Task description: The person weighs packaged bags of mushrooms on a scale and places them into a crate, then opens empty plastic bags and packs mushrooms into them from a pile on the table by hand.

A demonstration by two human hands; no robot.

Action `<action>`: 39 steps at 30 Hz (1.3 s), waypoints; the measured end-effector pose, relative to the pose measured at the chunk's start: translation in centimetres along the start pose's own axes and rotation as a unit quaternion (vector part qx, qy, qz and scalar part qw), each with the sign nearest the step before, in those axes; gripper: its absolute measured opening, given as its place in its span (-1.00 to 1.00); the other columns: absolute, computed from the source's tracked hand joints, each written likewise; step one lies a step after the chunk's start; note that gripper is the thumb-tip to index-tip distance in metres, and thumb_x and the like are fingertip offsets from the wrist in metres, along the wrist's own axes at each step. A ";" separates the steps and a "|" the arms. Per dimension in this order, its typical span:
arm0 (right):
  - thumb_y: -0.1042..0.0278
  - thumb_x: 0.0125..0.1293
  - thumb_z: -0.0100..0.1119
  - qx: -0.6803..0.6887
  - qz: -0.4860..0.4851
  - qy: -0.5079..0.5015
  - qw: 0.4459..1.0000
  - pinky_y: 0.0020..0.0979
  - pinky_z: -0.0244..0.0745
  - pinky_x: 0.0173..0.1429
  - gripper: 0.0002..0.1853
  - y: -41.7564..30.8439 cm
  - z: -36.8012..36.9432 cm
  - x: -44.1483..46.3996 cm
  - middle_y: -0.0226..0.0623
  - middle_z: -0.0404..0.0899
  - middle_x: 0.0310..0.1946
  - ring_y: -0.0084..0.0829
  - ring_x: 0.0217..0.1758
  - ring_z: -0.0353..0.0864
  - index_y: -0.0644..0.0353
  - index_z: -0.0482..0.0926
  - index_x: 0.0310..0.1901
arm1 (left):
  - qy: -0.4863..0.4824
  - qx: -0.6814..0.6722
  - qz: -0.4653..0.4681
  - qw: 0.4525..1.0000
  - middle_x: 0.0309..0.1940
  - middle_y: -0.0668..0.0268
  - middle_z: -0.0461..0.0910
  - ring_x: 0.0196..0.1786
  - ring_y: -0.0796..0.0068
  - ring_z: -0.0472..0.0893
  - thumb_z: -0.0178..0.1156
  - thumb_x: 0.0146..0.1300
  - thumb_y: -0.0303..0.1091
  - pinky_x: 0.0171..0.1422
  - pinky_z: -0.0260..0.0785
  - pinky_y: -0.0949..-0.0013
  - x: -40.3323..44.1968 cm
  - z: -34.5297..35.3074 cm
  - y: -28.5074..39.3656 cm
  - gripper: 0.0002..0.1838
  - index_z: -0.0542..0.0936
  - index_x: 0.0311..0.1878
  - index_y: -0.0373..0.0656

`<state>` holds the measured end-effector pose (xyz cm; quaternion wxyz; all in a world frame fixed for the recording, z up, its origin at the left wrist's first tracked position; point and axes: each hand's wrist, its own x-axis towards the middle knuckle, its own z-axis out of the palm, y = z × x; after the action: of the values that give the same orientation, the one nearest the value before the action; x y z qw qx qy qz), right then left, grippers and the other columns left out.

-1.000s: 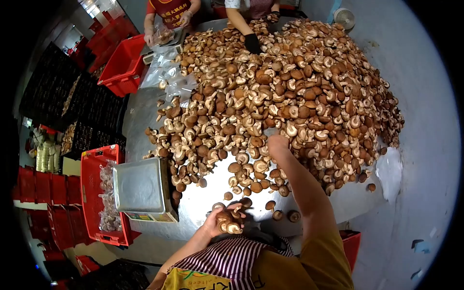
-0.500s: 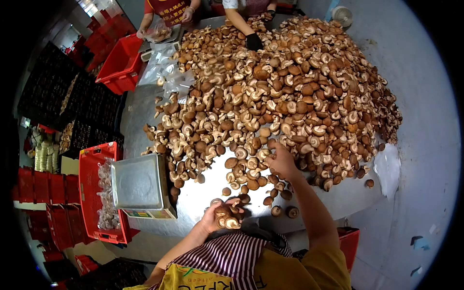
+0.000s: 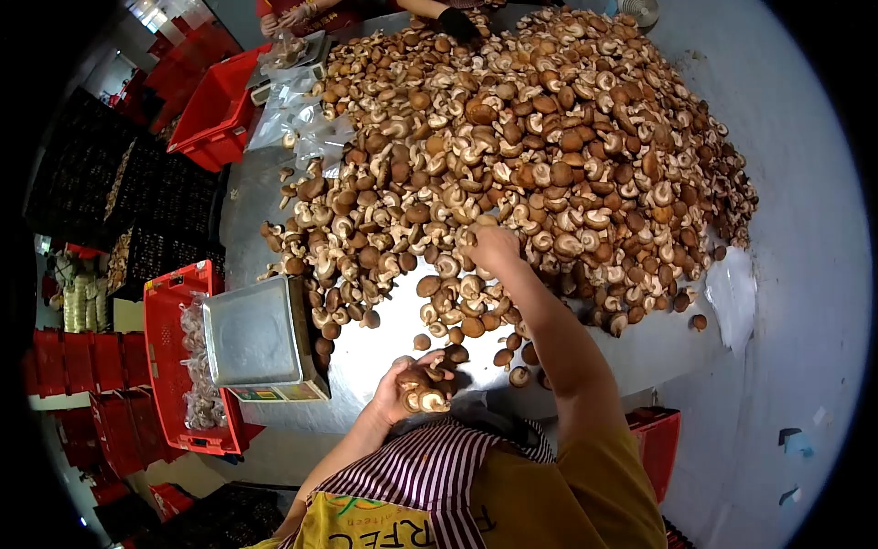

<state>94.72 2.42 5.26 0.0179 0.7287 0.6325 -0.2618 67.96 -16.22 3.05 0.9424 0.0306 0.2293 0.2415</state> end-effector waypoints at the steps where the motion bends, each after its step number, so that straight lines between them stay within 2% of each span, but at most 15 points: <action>1: -0.11 0.22 0.23 0.094 0.011 -0.013 0.995 -0.24 0.43 0.22 -0.38 0.1 -0.9 -0.7 -0.13 0.61 0.06 -0.23 0.16 0.56 0.03 0.48 0.26 | 0.001 -0.002 -0.001 1.000 0.13 -0.14 0.46 0.09 -0.04 0.57 0.03 0.29 0.13 0.19 0.49 -0.03 -0.3 0.0 -0.1 -0.23 0.22 0.43 -0.19; 2: -0.11 0.22 0.23 0.094 0.012 -0.015 0.995 -0.24 0.43 0.22 -0.38 0.1 -1.6 -1.6 -0.13 0.61 0.06 -0.23 0.16 0.56 0.03 0.48 0.26 | 0.016 -0.004 0.018 1.000 0.12 -0.14 0.47 0.08 -0.05 0.58 0.05 0.28 0.13 0.18 0.49 -0.04 -0.7 0.3 -0.1 -0.22 0.23 0.42 -0.19; 4: -0.06 0.27 0.20 0.415 0.029 0.016 0.909 -0.25 0.44 0.13 -0.44 0.9 -2.3 -3.1 -0.24 0.62 -0.06 -0.31 0.06 0.57 0.18 0.53 0.16 | 0.030 -0.009 0.037 0.999 0.10 -0.14 0.48 0.07 -0.05 0.58 0.06 0.26 0.13 0.17 0.49 -0.05 -1.3 0.3 -0.3 -0.22 0.24 0.41 -0.20; 8: 0.01 0.34 0.17 0.601 0.077 -0.021 0.796 -0.50 0.44 -0.10 -0.65 7.6 -0.8 -5.4 -0.19 0.59 -0.12 -0.47 -0.13 0.55 0.19 0.53 -0.19 | 0.024 -0.021 0.015 0.999 0.07 -0.11 0.50 0.05 -0.05 0.59 0.08 0.25 0.14 0.16 0.50 -0.05 -1.6 -0.8 -0.7 -0.21 0.24 0.41 -0.20; 12: 0.14 0.31 0.23 0.478 0.070 0.014 0.876 -0.58 0.42 -0.24 -0.62 10.8 2.8 -8.1 -0.19 0.60 -0.15 -0.53 -0.18 0.56 0.25 0.50 0.00 | 0.033 -0.015 0.001 0.999 0.08 -0.13 0.50 0.05 -0.04 0.60 0.06 0.26 0.15 0.15 0.51 -0.04 -1.5 -0.7 -0.9 -0.20 0.23 0.42 -0.20; 14: 0.25 0.28 0.28 0.406 0.039 0.139 0.902 -0.53 0.45 -0.27 -0.46 11.3 4.4 -8.1 -0.20 0.59 -0.10 -0.52 -0.15 0.59 0.26 0.37 0.23 | 0.035 -0.010 -0.011 0.999 0.08 -0.13 0.50 0.04 -0.04 0.60 0.06 0.26 0.15 0.15 0.52 -0.04 -1.3 -0.5 -1.0 -0.20 0.23 0.42 -0.20; 15: 0.16 0.25 0.29 0.524 0.042 0.074 0.848 -0.31 0.46 0.13 -0.35 10.1 2.8 -8.8 -0.15 0.55 0.04 -0.40 0.08 0.55 0.15 0.34 0.33 | 0.031 -0.004 -0.013 0.999 0.08 -0.14 0.50 0.04 -0.04 0.60 0.06 0.26 0.15 0.15 0.52 -0.04 -1.2 -0.3 -1.1 -0.20 0.23 0.42 -0.20; 20: 0.21 0.23 0.27 0.336 0.038 0.152 0.929 -0.21 0.46 0.19 -0.49 8.9 3.9 -8.1 -0.18 0.51 0.15 -0.19 0.12 0.56 0.08 0.47 0.22 | 0.031 0.010 -0.013 0.999 0.08 -0.14 0.50 0.05 -0.04 0.60 0.07 0.25 0.14 0.15 0.53 -0.03 -1.6 0.9 -1.1 -0.21 0.23 0.42 -0.19; 23: 0.34 0.15 0.24 -0.005 -0.002 0.119 0.993 -0.13 0.49 0.11 -0.69 8.8 5.7 -8.9 -0.05 0.53 0.02 -0.06 0.03 0.57 0.12 0.62 -0.04 | 0.034 -0.014 0.004 0.999 0.07 -0.13 0.50 0.06 -0.01 0.59 0.07 0.25 0.12 0.15 0.52 -0.02 -2.4 0.8 -1.5 -0.22 0.24 0.41 -0.20; 27: 0.33 0.16 0.24 -0.011 -0.055 0.159 0.986 -0.19 0.50 0.05 -0.68 9.5 6.9 -9.0 -0.07 0.56 -0.06 -0.08 -0.03 0.58 0.10 0.61 -0.02 | 0.044 0.000 0.017 0.999 0.07 -0.11 0.49 0.07 0.06 0.59 0.07 0.26 0.11 0.17 0.52 0.02 -3.3 0.2 -2.3 -0.22 0.24 0.40 -0.23; 30: 0.29 0.23 0.22 0.215 0.036 0.138 0.966 -0.22 0.48 0.03 -0.66 10.6 7.0 -8.8 -0.17 0.60 -0.13 -0.17 -0.07 0.58 0.14 0.58 0.04 | 0.032 0.001 0.013 0.999 0.09 -0.11 0.48 0.07 0.08 0.59 0.05 0.27 0.11 0.18 0.52 0.05 -3.7 0.0 -2.4 -0.23 0.24 0.40 -0.23; 32: 0.24 0.30 0.18 0.584 0.093 0.047 0.805 -0.21 0.45 0.06 -0.64 11.6 6.7 -9.3 -0.30 0.60 -0.18 -0.31 -0.07 0.56 0.21 0.55 0.07 | 0.028 -0.005 0.007 1.000 0.10 -0.10 0.48 0.09 0.08 0.58 0.03 0.27 0.11 0.17 0.52 0.04 -3.7 0.1 -2.6 -0.23 0.24 0.40 -0.24; 34: 0.20 0.35 0.13 0.646 0.084 -0.009 0.759 -0.23 0.45 0.05 -0.64 10.4 4.5 -11.7 -0.33 0.59 -0.15 -0.42 -0.05 0.52 0.26 0.54 0.06 | 0.016 0.008 -0.007 1.000 0.10 -0.10 0.48 0.10 0.08 0.57 0.01 0.28 0.10 0.18 0.51 0.04 -3.6 -0.3 -2.6 -0.24 0.24 0.40 -0.23; 36: 0.22 0.37 0.08 0.795 -0.006 -0.056 0.605 -0.32 0.46 -0.04 -0.64 9.6 4.3 -13.2 -0.25 0.59 -0.11 -0.44 -0.08 0.52 0.29 0.52 0.06 | 0.014 0.010 -0.017 1.000 0.11 -0.11 0.47 0.11 0.07 0.57 0.01 0.29 0.08 0.21 0.49 0.03 -3.4 -0.2 -2.6 -0.26 0.25 0.40 -0.23; 39: 0.25 0.37 0.04 0.851 -0.027 -0.094 0.516 -0.44 0.46 -0.13 -0.63 9.1 5.6 -14.0 -0.19 0.57 -0.04 -0.43 -0.12 0.52 0.37 0.50 0.05 | -0.013 0.015 -0.046 0.999 0.12 -0.13 0.47 0.12 0.06 0.56 0.01 0.29 0.07 0.24 0.46 0.01 -3.3 -0.4 -2.2 -0.27 0.26 0.40 -0.23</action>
<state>100.27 -14.20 3.33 -0.5585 0.3499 0.1217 -0.7422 66.23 -19.70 3.71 0.9548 0.0374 0.2223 0.1939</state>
